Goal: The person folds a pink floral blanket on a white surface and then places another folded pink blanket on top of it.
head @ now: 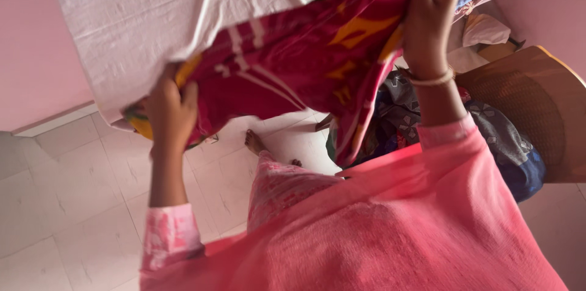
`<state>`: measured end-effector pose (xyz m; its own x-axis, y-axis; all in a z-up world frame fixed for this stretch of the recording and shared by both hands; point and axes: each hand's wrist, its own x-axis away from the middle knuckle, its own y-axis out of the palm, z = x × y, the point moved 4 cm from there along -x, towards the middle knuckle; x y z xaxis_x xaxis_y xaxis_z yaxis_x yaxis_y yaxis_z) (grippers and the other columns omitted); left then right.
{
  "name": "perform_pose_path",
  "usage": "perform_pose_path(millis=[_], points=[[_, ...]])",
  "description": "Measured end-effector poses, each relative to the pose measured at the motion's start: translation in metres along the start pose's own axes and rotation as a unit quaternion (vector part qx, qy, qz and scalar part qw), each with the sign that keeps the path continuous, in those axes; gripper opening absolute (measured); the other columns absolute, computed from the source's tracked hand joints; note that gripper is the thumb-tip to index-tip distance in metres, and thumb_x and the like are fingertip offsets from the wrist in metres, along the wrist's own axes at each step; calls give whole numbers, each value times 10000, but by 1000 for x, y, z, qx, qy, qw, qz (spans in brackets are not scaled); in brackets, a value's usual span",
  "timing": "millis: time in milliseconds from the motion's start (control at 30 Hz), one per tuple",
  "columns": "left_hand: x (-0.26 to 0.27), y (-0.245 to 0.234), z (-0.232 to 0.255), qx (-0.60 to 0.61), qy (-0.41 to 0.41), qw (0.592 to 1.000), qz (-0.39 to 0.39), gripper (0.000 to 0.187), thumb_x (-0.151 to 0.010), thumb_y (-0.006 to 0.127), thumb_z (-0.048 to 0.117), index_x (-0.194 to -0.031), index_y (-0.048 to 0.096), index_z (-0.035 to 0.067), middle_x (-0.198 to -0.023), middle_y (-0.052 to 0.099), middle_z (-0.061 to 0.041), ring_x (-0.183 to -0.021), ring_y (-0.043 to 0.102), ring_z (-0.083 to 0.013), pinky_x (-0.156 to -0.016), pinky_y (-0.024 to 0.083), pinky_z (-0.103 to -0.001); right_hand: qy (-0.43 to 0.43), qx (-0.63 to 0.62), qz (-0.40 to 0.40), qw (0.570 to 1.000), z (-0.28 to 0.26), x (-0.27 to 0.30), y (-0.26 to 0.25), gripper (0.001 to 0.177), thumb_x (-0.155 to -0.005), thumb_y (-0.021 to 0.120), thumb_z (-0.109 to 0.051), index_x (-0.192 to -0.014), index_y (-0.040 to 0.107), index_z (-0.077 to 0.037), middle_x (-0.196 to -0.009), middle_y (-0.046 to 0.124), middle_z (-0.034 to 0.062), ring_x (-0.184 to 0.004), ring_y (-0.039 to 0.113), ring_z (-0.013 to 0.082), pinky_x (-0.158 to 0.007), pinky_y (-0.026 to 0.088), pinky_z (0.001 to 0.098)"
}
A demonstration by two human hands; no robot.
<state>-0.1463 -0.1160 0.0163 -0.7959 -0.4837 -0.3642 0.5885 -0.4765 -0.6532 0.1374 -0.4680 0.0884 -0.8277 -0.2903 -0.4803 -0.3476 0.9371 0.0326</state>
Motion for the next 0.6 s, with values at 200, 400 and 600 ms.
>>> perform_pose_path(millis=[200, 400, 600], points=[[-42, -40, 38, -4, -27, 1000, -7, 161, -988, 636, 68, -1138, 623, 10, -933, 724, -202, -867, 717, -386, -779, 538, -448, -127, 137, -80, 979, 9, -13, 12, 312, -1094, 683, -189, -1311, 555, -4, -1152, 683, 31, -1063, 663, 142, -969, 550, 291], [-48, -63, 57, 16, -20, 993, -112, 335, -809, 794, 93, -1086, 616, 25, -969, 752, -162, -887, 753, -309, -777, 564, -409, -77, 210, -386, 895, -7, -3, 35, 946, -575, 922, -306, -1414, 577, -39, -1156, 715, 97, -1093, 707, 230, -1037, 578, 377], [-46, -73, 47, -182, -40, 970, -155, 529, -742, 893, 154, -1166, 587, 80, -972, 757, -87, -894, 729, -297, -757, 536, -436, -27, 214, -535, 817, -39, 12, 52, 926, -403, 960, -354, -1238, 673, -77, -1020, 767, 88, -907, 744, 207, -840, 607, 366]])
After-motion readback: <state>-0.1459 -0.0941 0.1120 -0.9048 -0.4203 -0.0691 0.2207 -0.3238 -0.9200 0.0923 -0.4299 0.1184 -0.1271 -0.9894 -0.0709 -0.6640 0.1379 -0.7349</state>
